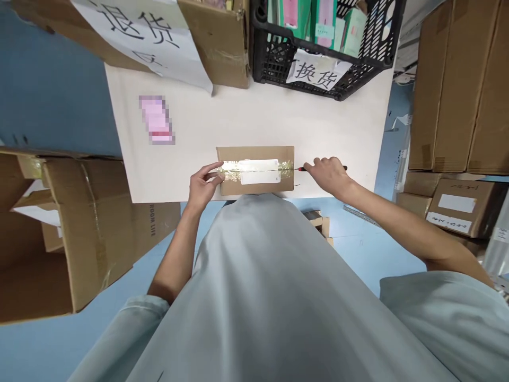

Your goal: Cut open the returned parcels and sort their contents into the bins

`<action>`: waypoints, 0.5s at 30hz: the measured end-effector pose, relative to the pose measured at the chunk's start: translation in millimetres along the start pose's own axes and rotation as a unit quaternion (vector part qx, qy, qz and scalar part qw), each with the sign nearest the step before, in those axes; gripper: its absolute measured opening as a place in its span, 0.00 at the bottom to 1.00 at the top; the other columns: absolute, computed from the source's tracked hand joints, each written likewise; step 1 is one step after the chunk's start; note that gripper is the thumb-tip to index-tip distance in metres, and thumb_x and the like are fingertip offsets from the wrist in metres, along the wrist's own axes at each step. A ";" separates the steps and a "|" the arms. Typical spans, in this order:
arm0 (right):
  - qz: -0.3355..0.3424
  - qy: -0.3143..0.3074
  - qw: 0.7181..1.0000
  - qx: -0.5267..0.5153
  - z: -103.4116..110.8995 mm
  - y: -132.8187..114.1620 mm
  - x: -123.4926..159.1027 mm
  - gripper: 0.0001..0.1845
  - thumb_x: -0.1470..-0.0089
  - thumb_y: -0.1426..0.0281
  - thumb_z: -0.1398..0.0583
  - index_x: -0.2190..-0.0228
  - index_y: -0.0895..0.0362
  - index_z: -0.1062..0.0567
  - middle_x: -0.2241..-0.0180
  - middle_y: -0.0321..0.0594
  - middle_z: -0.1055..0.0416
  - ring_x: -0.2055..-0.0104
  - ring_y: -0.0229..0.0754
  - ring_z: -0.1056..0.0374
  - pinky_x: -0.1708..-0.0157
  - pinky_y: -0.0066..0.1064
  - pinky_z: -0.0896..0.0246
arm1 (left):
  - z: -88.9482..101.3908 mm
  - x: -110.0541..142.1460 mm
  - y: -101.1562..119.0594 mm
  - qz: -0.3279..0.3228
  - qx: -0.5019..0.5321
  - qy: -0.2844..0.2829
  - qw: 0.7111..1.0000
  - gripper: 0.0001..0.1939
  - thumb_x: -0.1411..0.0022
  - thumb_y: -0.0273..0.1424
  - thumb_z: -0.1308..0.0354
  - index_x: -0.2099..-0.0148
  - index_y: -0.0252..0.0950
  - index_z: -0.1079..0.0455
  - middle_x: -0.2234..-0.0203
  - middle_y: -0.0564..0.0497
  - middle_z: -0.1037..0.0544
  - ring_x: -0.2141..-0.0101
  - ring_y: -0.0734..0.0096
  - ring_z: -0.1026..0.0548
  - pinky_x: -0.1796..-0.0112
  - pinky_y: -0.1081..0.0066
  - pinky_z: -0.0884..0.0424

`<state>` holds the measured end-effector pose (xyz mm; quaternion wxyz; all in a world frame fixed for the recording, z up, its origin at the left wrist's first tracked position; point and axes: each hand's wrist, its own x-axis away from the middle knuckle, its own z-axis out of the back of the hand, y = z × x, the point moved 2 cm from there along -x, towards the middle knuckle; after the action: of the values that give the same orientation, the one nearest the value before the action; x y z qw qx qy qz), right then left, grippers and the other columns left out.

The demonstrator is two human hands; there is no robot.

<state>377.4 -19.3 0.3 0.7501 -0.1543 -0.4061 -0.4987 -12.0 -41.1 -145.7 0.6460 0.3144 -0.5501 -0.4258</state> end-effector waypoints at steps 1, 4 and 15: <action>0.004 0.017 1.000 -0.006 -9.3 6.4 -2.9 0.26 0.28 0.82 0.48 0.36 0.58 0.23 0.48 0.60 0.19 0.50 0.56 0.19 0.56 0.38 0.43 | -1.0 0.0 0.4 0.000 -0.005 0.004 1.000 0.28 0.44 0.41 0.26 0.41 0.40 0.15 0.41 0.43 0.15 0.51 0.57 0.15 0.40 0.53 0.19; 0.026 0.061 0.997 -0.044 -43.2 21.2 -20.2 0.24 0.25 0.79 0.49 0.36 0.57 0.24 0.47 0.58 0.19 0.51 0.54 0.21 0.55 0.39 0.43 | -2.6 0.6 1.2 0.007 -0.023 0.011 1.000 0.29 0.43 0.41 0.27 0.39 0.40 0.16 0.43 0.44 0.14 0.51 0.57 0.16 0.41 0.53 0.19; 0.034 0.299 0.765 -0.569 -161.4 -34.8 -67.1 0.29 0.20 0.51 0.53 0.40 0.56 0.23 0.43 0.54 0.19 0.47 0.51 0.24 0.48 0.39 0.29 | 1.3 25.7 5.8 -0.097 -0.202 0.083 0.971 0.25 0.25 0.45 0.39 0.32 0.44 0.20 0.30 0.38 0.27 0.29 0.46 0.28 0.33 0.47 0.25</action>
<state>408.9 -96.1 -157.4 0.6246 -0.4092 0.2027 -0.6335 -11.3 -61.5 -129.0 0.6948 0.2640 -0.3642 -0.5612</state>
